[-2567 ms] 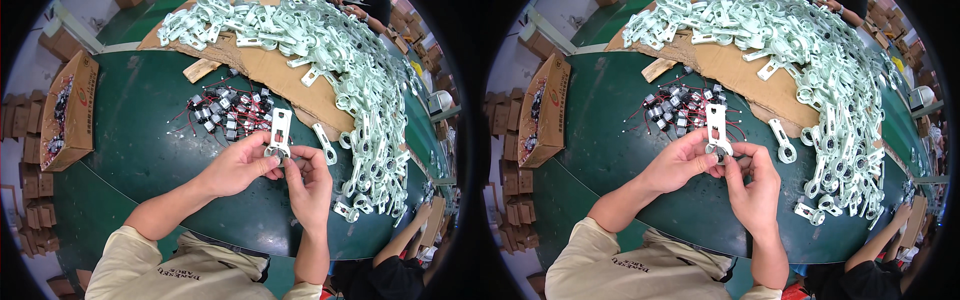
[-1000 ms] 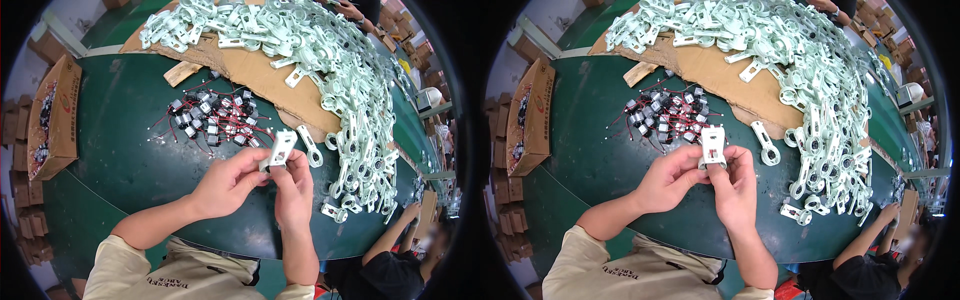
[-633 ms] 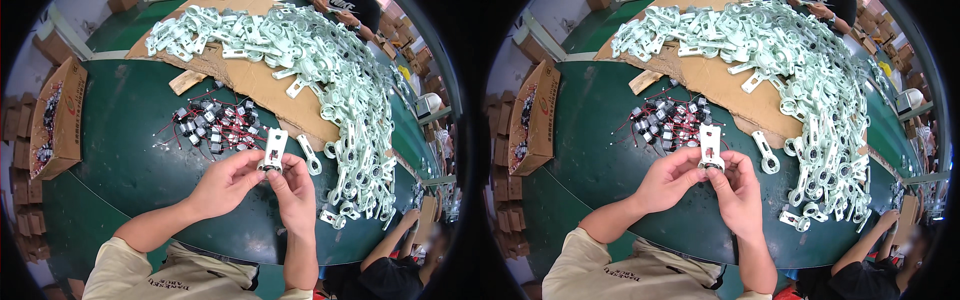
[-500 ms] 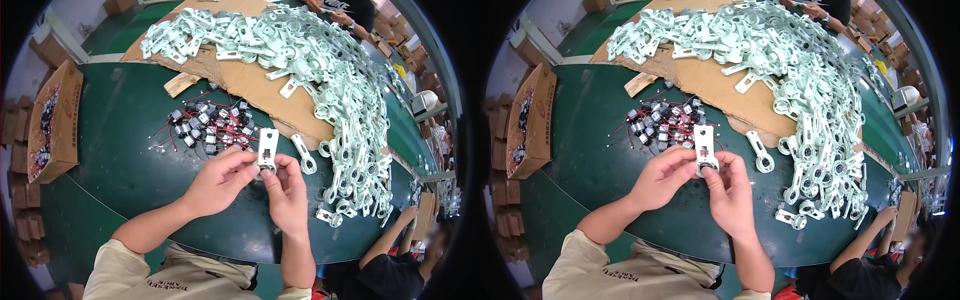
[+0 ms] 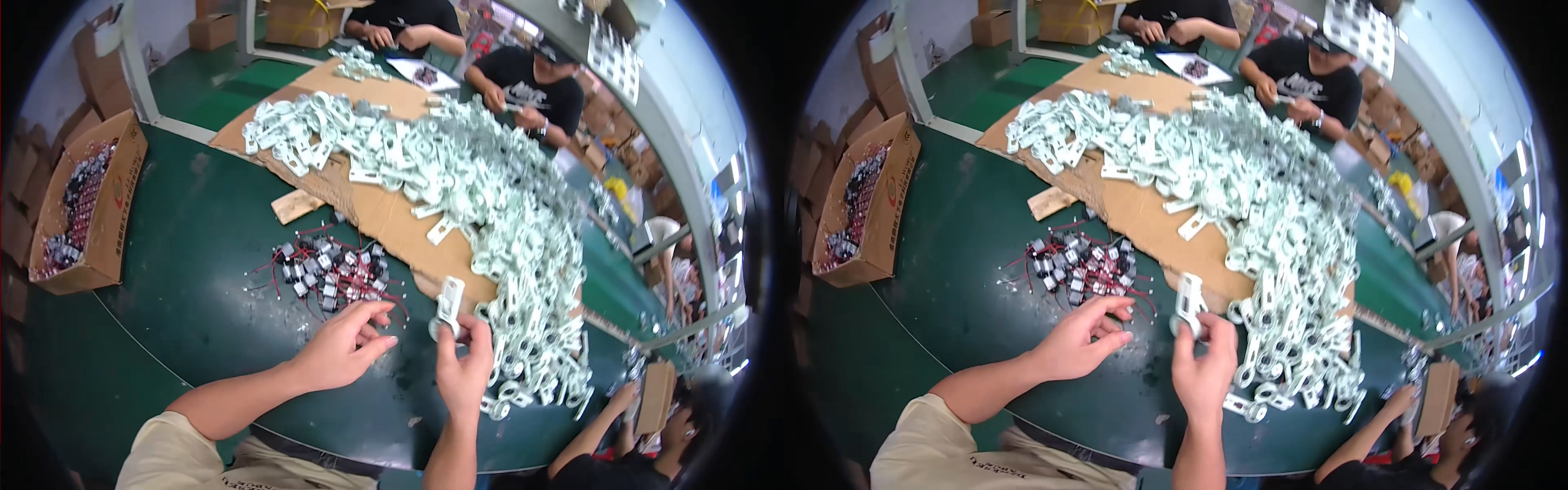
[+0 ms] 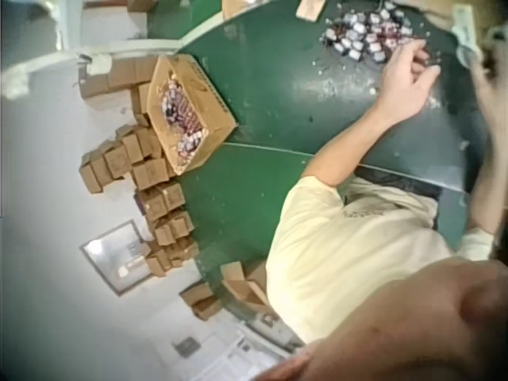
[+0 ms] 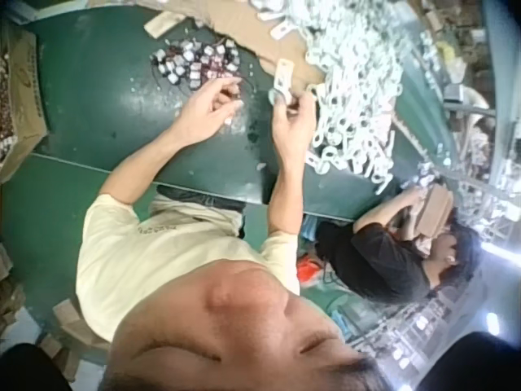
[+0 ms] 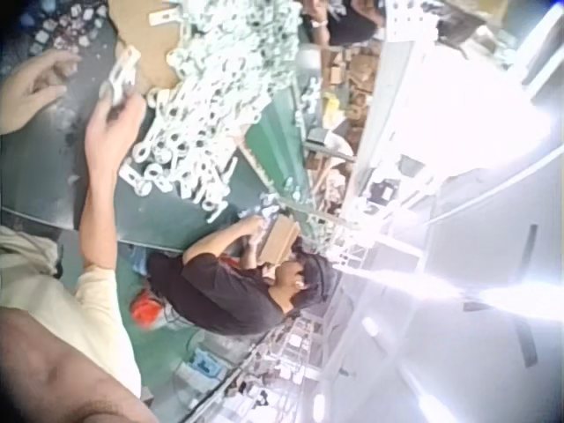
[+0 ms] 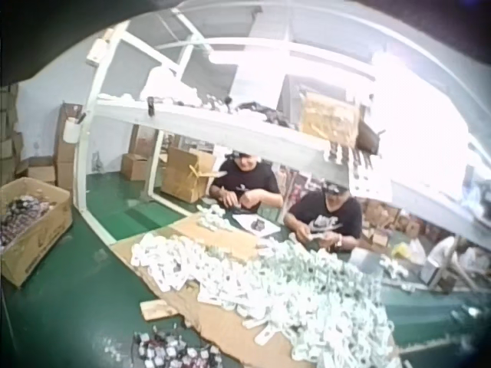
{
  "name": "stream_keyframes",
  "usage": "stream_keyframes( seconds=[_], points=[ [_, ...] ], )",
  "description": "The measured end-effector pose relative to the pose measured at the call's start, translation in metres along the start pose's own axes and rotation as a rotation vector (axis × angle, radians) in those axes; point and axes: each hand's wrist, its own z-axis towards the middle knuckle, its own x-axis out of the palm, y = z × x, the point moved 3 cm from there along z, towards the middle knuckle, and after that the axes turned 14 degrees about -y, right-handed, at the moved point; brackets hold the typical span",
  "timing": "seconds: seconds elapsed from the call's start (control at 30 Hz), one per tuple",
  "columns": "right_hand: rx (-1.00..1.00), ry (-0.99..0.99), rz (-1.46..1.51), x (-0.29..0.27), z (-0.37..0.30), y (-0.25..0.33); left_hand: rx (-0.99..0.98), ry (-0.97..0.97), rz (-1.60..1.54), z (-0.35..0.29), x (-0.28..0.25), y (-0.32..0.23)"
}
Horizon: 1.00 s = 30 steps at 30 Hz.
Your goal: Assembling electronic modules by inserting wired components into white plastic housings on a production line.
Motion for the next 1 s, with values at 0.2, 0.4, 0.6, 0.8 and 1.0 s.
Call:
stream_keyframes(
  seconds=[0.2,0.4,0.6,0.8,1.0],
  points=[
    [-0.236,0.014,-0.327,-0.008,0.002,-0.021,0.080,0.024,-0.017,-0.004,0.009,-0.008],
    [-0.242,0.124,-0.329,0.021,0.009,-0.008,0.207,-0.079,-0.016,0.005,0.000,-0.010],
    [-0.457,-0.147,-0.395,-0.046,0.037,-0.002,0.247,-0.058,0.017,0.006,0.006,-0.010],
    [-0.221,-0.240,-0.722,-0.114,0.098,-0.054,0.221,0.021,0.084,0.000,0.017,-0.009],
    [-0.339,-0.249,-0.818,-0.079,0.093,-0.064,0.610,0.185,0.378,0.028,0.101,-0.030]
  ],
)
